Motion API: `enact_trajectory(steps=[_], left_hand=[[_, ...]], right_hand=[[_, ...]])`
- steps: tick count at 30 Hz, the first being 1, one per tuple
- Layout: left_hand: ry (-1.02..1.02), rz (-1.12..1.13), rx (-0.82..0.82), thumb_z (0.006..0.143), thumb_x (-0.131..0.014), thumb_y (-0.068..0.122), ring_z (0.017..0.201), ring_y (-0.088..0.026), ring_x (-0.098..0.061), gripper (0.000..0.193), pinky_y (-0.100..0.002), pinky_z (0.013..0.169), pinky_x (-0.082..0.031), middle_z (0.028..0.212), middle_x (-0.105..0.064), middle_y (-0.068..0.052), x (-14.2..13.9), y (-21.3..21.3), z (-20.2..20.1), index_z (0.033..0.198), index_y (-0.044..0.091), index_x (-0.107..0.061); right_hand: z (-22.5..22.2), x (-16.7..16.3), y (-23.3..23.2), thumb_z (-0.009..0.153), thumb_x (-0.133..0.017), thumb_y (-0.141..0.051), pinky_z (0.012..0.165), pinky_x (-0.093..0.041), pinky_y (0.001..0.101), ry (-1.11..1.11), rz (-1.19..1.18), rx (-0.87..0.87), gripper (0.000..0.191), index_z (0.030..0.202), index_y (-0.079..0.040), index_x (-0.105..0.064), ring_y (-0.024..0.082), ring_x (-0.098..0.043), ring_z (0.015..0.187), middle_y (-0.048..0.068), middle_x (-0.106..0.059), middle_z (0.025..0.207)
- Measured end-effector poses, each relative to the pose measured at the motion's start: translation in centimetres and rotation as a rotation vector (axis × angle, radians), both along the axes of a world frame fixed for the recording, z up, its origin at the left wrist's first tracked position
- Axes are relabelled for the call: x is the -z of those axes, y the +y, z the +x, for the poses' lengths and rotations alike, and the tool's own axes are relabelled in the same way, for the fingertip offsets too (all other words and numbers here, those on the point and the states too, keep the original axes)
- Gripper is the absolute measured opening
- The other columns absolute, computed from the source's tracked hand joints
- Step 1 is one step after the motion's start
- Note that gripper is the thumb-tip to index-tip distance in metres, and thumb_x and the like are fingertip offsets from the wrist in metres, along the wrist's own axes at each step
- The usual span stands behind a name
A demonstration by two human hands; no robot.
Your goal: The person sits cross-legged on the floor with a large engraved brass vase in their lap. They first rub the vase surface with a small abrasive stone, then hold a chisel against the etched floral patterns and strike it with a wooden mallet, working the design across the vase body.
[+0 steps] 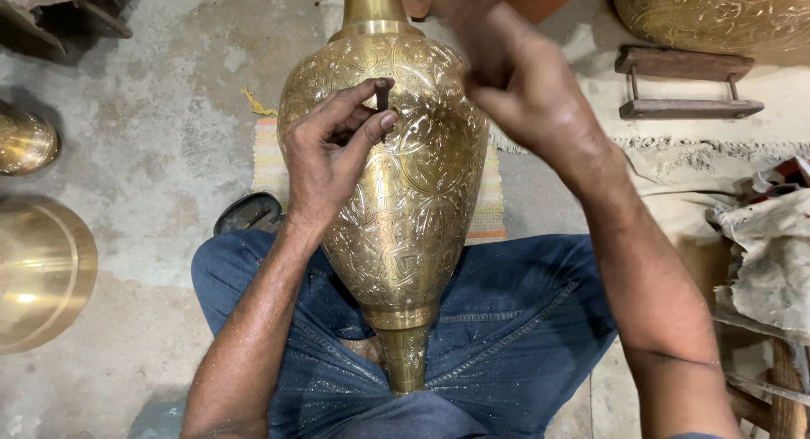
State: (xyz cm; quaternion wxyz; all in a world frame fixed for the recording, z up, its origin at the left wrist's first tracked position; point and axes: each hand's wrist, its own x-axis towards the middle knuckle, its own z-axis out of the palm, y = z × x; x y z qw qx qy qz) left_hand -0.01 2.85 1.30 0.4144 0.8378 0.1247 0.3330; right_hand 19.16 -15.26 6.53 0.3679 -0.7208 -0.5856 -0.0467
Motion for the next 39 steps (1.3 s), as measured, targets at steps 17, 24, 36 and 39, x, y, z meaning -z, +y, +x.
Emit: enact_trajectory(steps=[17,24,36,39], left_hand=[[0.008,0.088,0.032,0.098,-0.08,0.017,0.086,-0.015,-0.079,0.025,-0.028,0.072,-0.066,0.098,-0.08,-0.008,0.5,0.7,0.3,0.119,0.005,-0.073],[0.009,0.098,0.037,0.097,-0.08,0.017,0.082,-0.015,-0.078,0.026,-0.029,0.067,-0.065,0.096,-0.079,-0.009,1.0,1.0,0.5,0.118,0.004,-0.073],[0.012,0.089,0.074,0.098,-0.078,0.016,0.085,-0.016,-0.079,0.032,-0.028,0.069,-0.066,0.103,-0.08,-0.01,-0.3,0.8,0.4,0.128,0.006,-0.071],[0.006,0.079,0.081,0.098,-0.078,0.017,0.087,-0.016,-0.079,0.033,-0.028,0.07,-0.066,0.105,-0.08,-0.01,-0.3,0.9,0.4,0.129,0.007,-0.071]], right_hand=[[-0.1,0.4,-0.2,0.113,-0.073,-0.019,0.074,-0.058,0.0454,-0.453,-0.278,0.255,0.018,0.116,-0.009,-0.059,0.022,-0.067,0.077,0.008,-0.068,0.086],[0.0,1.5,-0.4,0.098,-0.076,-0.016,0.067,-0.056,0.0423,-0.255,-0.147,0.203,0.029,0.117,-0.008,-0.055,0.019,-0.067,0.075,0.006,-0.067,0.084],[-0.2,2.6,-1.1,0.096,-0.075,-0.002,0.078,-0.062,0.0394,-0.132,-0.015,0.143,0.024,0.112,-0.008,-0.058,0.023,-0.075,0.088,0.009,-0.074,0.098],[0.2,2.9,-0.8,0.095,-0.079,-0.008,0.073,-0.06,0.0411,-0.126,0.005,0.241,0.032,0.119,-0.006,-0.058,0.025,-0.071,0.083,0.009,-0.07,0.095]])
